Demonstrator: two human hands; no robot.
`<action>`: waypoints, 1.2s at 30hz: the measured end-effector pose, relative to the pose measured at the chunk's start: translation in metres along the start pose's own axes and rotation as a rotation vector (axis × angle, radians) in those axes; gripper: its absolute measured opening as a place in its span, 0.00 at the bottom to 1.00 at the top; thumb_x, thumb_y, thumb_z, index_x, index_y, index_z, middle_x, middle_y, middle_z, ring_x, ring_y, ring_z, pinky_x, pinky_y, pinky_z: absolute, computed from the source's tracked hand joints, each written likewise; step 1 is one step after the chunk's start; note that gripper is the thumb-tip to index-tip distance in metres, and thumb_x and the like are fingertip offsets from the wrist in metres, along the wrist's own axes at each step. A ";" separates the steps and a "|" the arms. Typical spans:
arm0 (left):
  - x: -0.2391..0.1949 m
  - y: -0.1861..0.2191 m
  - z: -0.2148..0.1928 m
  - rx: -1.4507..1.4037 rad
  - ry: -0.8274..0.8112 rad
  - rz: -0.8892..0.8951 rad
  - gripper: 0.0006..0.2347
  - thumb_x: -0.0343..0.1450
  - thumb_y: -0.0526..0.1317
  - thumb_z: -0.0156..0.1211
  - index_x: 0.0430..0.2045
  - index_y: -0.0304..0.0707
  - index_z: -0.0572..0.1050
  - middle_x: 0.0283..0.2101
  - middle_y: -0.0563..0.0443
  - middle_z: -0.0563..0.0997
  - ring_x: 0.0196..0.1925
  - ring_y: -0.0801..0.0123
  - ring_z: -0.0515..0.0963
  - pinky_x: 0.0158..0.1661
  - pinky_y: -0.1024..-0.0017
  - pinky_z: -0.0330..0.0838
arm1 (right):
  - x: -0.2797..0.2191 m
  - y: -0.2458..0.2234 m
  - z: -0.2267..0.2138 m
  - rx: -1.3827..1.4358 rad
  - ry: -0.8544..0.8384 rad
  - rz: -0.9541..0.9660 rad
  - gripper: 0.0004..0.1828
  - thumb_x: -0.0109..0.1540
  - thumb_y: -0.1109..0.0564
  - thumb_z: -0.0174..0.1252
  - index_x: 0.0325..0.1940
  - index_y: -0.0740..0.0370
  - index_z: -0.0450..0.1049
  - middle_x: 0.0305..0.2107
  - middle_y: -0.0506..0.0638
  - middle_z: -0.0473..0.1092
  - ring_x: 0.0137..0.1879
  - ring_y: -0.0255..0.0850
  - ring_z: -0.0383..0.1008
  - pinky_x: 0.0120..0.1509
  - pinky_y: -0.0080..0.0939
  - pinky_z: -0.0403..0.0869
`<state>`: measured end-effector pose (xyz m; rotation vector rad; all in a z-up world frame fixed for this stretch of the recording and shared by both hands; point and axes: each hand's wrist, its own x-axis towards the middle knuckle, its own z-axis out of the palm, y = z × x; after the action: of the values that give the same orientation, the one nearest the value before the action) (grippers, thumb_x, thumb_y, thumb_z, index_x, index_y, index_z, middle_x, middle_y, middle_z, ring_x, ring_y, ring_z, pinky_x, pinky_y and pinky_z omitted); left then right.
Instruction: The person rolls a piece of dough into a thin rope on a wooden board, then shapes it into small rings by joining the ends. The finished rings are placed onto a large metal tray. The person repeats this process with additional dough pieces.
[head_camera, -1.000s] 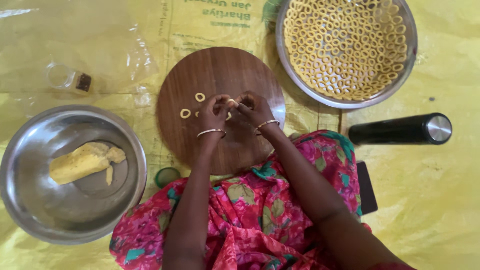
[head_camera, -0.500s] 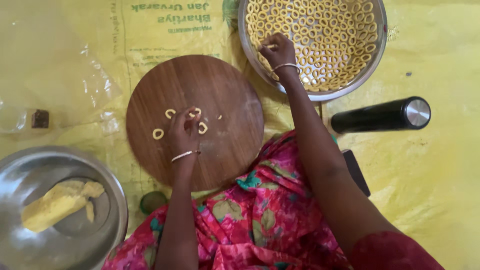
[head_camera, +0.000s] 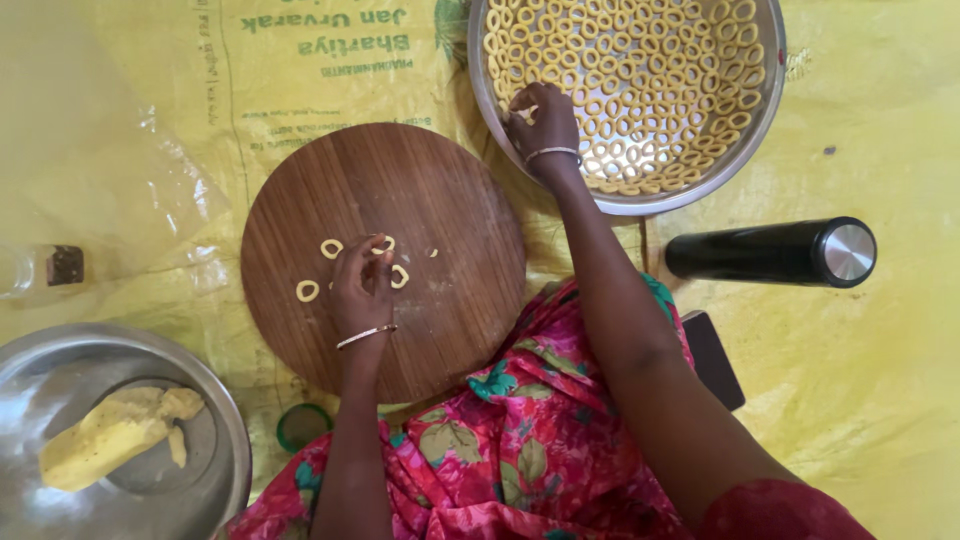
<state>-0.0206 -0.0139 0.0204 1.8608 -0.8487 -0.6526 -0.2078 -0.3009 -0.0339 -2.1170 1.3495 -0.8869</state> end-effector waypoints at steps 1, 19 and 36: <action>0.000 0.000 -0.001 -0.004 0.002 0.022 0.11 0.75 0.39 0.63 0.50 0.36 0.78 0.48 0.49 0.79 0.44 0.70 0.80 0.45 0.72 0.76 | -0.001 -0.002 0.000 -0.005 -0.019 0.019 0.07 0.56 0.59 0.67 0.36 0.59 0.77 0.37 0.52 0.73 0.42 0.48 0.74 0.46 0.47 0.74; 0.000 0.007 -0.006 -0.018 0.009 0.077 0.11 0.76 0.39 0.61 0.51 0.35 0.77 0.52 0.47 0.79 0.48 0.68 0.81 0.48 0.70 0.77 | -0.003 -0.010 -0.001 -0.043 -0.024 -0.012 0.05 0.61 0.61 0.63 0.39 0.59 0.74 0.37 0.53 0.72 0.41 0.47 0.75 0.44 0.45 0.75; 0.002 0.002 -0.006 -0.013 0.039 0.123 0.10 0.76 0.37 0.61 0.49 0.35 0.78 0.51 0.46 0.79 0.47 0.68 0.81 0.45 0.71 0.77 | 0.014 0.029 0.005 0.321 0.017 0.139 0.05 0.62 0.62 0.59 0.41 0.62 0.78 0.36 0.51 0.79 0.39 0.40 0.82 0.45 0.40 0.80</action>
<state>-0.0162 -0.0127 0.0245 1.7883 -0.9231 -0.5418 -0.2176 -0.3250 -0.0530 -1.7560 1.2509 -0.9914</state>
